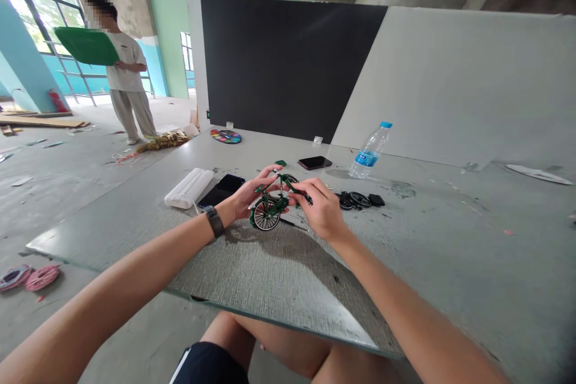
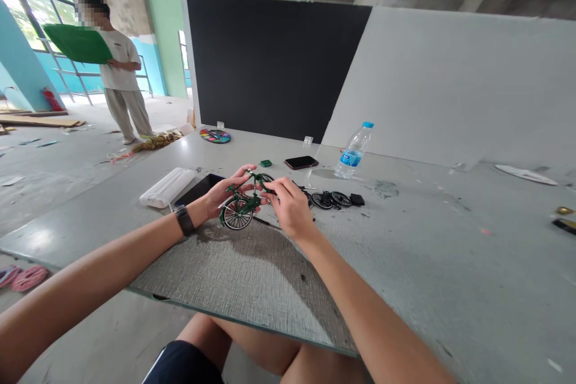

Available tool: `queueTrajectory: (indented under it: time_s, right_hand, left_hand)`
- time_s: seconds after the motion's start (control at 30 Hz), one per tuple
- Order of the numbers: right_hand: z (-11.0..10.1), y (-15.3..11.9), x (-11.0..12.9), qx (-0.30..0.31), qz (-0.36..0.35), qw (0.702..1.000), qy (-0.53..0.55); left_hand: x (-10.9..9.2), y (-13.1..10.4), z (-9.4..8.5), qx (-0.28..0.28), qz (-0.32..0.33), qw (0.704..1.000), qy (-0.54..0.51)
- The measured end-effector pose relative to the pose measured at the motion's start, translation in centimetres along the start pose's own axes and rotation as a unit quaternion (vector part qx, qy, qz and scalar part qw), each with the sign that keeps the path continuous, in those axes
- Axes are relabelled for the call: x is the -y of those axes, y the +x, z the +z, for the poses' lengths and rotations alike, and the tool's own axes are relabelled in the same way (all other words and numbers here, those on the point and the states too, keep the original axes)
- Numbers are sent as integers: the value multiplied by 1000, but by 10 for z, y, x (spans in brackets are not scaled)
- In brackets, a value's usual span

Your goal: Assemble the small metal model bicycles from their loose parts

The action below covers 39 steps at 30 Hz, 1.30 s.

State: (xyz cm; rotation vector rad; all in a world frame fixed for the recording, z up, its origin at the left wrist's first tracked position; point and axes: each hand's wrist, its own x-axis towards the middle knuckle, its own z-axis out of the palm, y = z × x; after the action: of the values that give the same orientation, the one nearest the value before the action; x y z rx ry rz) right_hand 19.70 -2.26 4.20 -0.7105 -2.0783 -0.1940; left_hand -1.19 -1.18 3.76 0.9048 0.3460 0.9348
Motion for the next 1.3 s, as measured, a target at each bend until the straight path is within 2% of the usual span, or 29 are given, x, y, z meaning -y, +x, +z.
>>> queueTrajectory:
  time_s: [0.47,0.97,1.13,1.3]
  right_hand:
    - [5,-2,-4,-15,27,1000,1]
    - [7,-2,-7,-22,54,998,16]
    - [12,-4,-8,7,74,996,38]
    - [26,-12,-9,80,125,984,98]
  left_hand:
    - [3,0,-4,-5,25,999,35]
    - [5,2,-2,-8,39,999,26]
    - [-6,4,-8,-1,2,999,51]
    - [-15,7,-9,-29,-47,992,116]
